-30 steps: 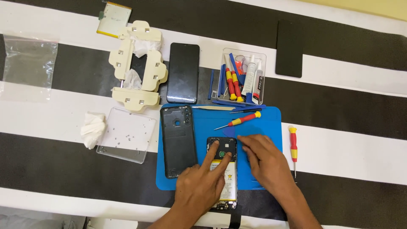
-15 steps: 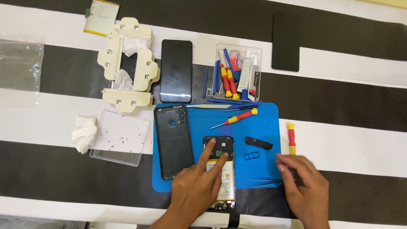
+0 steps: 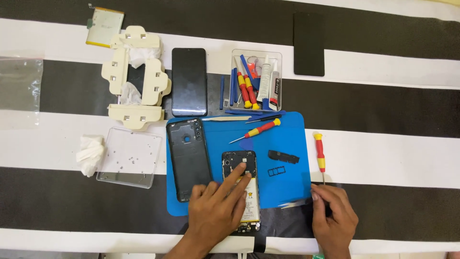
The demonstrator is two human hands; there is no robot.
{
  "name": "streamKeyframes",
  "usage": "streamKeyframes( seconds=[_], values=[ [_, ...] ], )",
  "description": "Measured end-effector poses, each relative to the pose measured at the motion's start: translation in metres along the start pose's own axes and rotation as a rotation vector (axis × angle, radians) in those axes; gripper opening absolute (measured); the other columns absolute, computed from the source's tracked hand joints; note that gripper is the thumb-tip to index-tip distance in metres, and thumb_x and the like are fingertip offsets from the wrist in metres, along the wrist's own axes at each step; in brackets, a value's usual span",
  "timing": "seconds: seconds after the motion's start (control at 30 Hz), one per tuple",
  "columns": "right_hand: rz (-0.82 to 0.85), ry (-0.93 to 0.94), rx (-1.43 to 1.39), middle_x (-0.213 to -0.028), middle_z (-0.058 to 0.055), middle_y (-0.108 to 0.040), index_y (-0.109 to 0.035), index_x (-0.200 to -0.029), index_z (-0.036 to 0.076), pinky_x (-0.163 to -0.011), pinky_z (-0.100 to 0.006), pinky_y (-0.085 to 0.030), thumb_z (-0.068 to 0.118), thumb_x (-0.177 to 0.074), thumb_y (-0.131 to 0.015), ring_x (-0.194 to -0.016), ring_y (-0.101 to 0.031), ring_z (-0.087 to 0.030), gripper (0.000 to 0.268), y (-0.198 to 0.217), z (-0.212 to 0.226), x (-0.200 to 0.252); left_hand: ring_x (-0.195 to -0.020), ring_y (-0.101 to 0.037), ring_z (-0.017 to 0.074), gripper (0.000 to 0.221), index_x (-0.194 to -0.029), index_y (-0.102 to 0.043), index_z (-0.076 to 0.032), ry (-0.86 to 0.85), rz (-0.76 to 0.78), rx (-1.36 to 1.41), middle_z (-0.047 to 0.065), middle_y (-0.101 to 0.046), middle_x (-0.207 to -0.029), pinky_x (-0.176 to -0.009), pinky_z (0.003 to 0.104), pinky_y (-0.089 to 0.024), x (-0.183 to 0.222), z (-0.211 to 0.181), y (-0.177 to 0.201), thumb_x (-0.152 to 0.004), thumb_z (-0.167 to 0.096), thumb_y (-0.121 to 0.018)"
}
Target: Disassembling and reassembling internal components of a mobile phone, including battery replacement and cable management.
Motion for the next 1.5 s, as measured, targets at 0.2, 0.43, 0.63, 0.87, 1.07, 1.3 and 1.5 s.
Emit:
streamKeyframes(
  seconds=[0.2, 0.43, 0.63, 0.87, 1.07, 1.3, 1.5],
  values=[
    [0.256, 0.079, 0.089, -0.121, -0.008, -0.068, -0.072, -0.12, 0.012, -0.102, -0.043, -0.05, 0.022, -0.089, -0.073, -0.115, -0.061, -0.026, 0.033, -0.019, -0.004, 0.002, -0.11, -0.056, 0.0289, 0.054, -0.152, -0.051, -0.032, 0.056, 0.221, 0.033, -0.006, -0.044, -0.162, -0.077, 0.046, -0.04, 0.013, 0.005, -0.038, -0.1, -0.046, -0.052],
    [0.341, 0.203, 0.17, -0.126, 0.002, -0.068, -0.075, -0.112, 0.022, -0.098, -0.043, -0.042, 0.027, -0.095, -0.066, -0.119, -0.061, -0.021, 0.02, -0.029, -0.006, 0.009, -0.11, -0.061, 0.0294, 0.048, -0.146, -0.058, -0.031, 0.07, 0.123, 0.001, -0.005, -0.05, -0.158, -0.079, 0.048, -0.036, 0.013, 0.003, -0.031, -0.098, -0.039, -0.057],
    [0.374, 0.175, 0.147, -0.117, -0.001, -0.073, -0.076, -0.112, 0.018, -0.099, -0.041, -0.044, 0.026, -0.092, -0.069, -0.113, -0.064, -0.018, 0.023, -0.027, 0.004, -0.012, -0.11, -0.06, 0.0303, 0.05, -0.147, -0.055, -0.03, 0.064, 0.149, 0.019, -0.004, -0.048, -0.159, -0.078, 0.049, -0.039, 0.011, 0.001, -0.029, -0.098, -0.037, -0.058],
    [0.428, 0.181, 0.177, -0.121, -0.006, -0.068, -0.071, -0.121, 0.012, -0.105, -0.047, -0.045, 0.025, -0.095, -0.067, -0.116, -0.062, -0.026, 0.029, -0.052, 0.012, -0.07, -0.11, -0.058, 0.03, 0.048, -0.145, -0.058, -0.026, 0.068, 0.154, 0.08, -0.002, -0.049, -0.158, -0.079, 0.048, -0.039, 0.01, 0.001, -0.03, -0.098, -0.032, -0.058],
    [0.468, 0.173, 0.172, -0.121, -0.009, -0.06, -0.069, -0.127, 0.011, -0.112, -0.052, -0.041, 0.024, -0.095, -0.067, -0.118, -0.058, -0.028, 0.034, -0.077, -0.006, -0.075, -0.113, -0.056, 0.0341, 0.048, -0.143, -0.059, -0.022, 0.112, 0.247, 0.189, 0.002, -0.05, -0.158, -0.081, 0.054, -0.041, 0.017, 0.007, -0.041, -0.096, -0.031, -0.061],
    [0.416, 0.197, 0.182, -0.124, -0.012, -0.061, -0.066, -0.124, 0.012, -0.102, -0.048, -0.046, 0.022, -0.1, -0.062, -0.115, -0.057, -0.031, 0.026, -0.079, -0.012, -0.069, -0.115, -0.058, 0.0339, 0.048, -0.142, -0.061, -0.023, 0.107, 0.226, 0.176, 0.001, -0.053, -0.155, -0.082, 0.053, -0.041, 0.016, 0.008, -0.04, -0.095, -0.032, -0.063],
    [0.433, 0.224, 0.168, -0.119, -0.014, -0.06, -0.066, -0.123, 0.009, -0.101, -0.047, -0.044, 0.019, -0.1, -0.061, -0.112, -0.055, -0.033, 0.025, -0.079, -0.003, -0.072, -0.103, -0.056, 0.0302, 0.031, -0.125, -0.071, -0.017, 0.057, 0.043, 0.283, 0.003, -0.062, -0.143, -0.075, 0.046, -0.033, 0.005, 0.007, -0.014, -0.094, -0.018, -0.064]
  ],
)
Point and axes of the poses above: each hand's wrist, its own x-axis away from the middle knuckle, its own y-axis out of the back of the hand, z = x × y, the point moved 8 cm from there along -x, towards the middle knuckle
